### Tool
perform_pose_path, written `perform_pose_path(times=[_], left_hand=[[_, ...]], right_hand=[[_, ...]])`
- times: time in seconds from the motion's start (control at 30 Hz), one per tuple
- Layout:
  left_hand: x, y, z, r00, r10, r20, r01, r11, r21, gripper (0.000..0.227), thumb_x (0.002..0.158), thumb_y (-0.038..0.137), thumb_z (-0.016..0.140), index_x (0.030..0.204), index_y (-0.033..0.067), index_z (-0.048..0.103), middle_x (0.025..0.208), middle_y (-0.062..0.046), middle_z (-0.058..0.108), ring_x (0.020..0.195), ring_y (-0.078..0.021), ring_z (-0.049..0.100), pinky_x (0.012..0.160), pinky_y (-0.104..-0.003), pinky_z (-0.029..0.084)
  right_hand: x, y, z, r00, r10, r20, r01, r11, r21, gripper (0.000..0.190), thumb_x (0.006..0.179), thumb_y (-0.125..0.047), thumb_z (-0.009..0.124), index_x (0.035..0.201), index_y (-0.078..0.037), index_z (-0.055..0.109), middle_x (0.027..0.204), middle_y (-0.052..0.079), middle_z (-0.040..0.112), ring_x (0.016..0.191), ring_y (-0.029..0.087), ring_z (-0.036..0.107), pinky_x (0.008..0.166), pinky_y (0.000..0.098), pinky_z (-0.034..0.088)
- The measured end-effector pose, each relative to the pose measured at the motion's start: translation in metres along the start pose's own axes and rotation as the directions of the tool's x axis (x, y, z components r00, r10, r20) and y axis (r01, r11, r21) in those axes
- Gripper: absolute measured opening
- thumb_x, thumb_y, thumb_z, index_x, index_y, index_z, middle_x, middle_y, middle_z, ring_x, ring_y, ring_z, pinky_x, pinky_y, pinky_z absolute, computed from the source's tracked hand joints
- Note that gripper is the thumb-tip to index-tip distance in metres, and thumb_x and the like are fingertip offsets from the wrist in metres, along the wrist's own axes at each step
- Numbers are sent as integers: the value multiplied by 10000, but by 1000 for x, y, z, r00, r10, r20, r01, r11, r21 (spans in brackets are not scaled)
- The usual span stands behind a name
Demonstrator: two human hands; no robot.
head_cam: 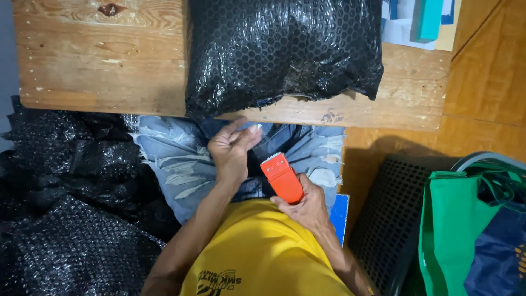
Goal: Securing an item inside black bubble wrap using a red tape dispenser on a wooden surface.
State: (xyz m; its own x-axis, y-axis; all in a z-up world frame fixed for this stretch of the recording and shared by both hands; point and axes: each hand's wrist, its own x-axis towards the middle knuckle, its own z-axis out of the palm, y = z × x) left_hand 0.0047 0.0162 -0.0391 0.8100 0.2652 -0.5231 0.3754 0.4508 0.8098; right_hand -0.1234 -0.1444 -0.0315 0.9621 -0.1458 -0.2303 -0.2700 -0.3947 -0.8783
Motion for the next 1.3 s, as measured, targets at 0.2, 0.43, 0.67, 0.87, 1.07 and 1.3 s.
perform_pose_path(times=[0.2, 0.43, 0.67, 0.87, 1.07, 1.3], left_hand=[[21, 6, -7, 990, 102, -94, -101, 995, 10, 320, 810, 25, 838, 1071, -99, 698, 824, -243, 752, 875, -360, 765, 804, -530, 650], [-1, 25, -1, 989, 121, -89, -123, 992, -9, 346, 804, 37, 849, 1082, -104, 699, 833, -240, 756, 894, -365, 766, 833, -553, 630], [-46, 18, 1, 902, 427, 66, -429, 869, 248, 397, 778, 47, 864, 1140, -39, 725, 795, -146, 788, 822, -212, 771, 811, -352, 627], [-66, -2, -10, 574, 663, 480, -818, 486, 307, 310, 774, 78, 853, 1078, 81, 795, 847, -55, 812, 807, -191, 793, 759, -296, 635], [-60, 0, -1, 187, 704, 685, -947, 313, -63, 191, 951, 94, 630, 1017, 27, 797, 1018, -132, 785, 939, -320, 780, 815, -431, 646], [-60, -6, 20, -117, 714, 690, -925, 175, -337, 287, 1031, 69, 506, 1027, -45, 769, 1039, -262, 741, 977, -410, 760, 875, -488, 620]], right_hand=[[2, -6, -6, 985, 151, 79, -144, 985, -96, 503, 597, -350, 926, 876, -54, 630, 664, 213, 661, 608, 388, 676, 542, 448, 509], [6, -53, -10, 966, 227, 124, -200, 960, -197, 458, 614, -319, 877, 907, -70, 627, 694, 238, 674, 698, 456, 711, 600, 504, 526], [18, -39, -3, 900, 429, 84, -385, 869, -312, 467, 605, -390, 845, 914, -100, 649, 781, 216, 715, 833, 432, 726, 693, 508, 532], [20, -26, -4, 872, 482, 85, -438, 846, -303, 422, 608, -383, 839, 886, -124, 655, 758, 170, 721, 824, 389, 738, 690, 475, 553], [29, -17, -10, 920, 387, 59, -367, 905, -214, 342, 618, -295, 784, 835, -109, 596, 680, 189, 666, 720, 394, 692, 644, 491, 517], [21, -14, -32, 964, 265, 5, -264, 963, -60, 323, 647, -273, 798, 827, -93, 598, 646, 195, 617, 632, 356, 605, 632, 448, 519]])
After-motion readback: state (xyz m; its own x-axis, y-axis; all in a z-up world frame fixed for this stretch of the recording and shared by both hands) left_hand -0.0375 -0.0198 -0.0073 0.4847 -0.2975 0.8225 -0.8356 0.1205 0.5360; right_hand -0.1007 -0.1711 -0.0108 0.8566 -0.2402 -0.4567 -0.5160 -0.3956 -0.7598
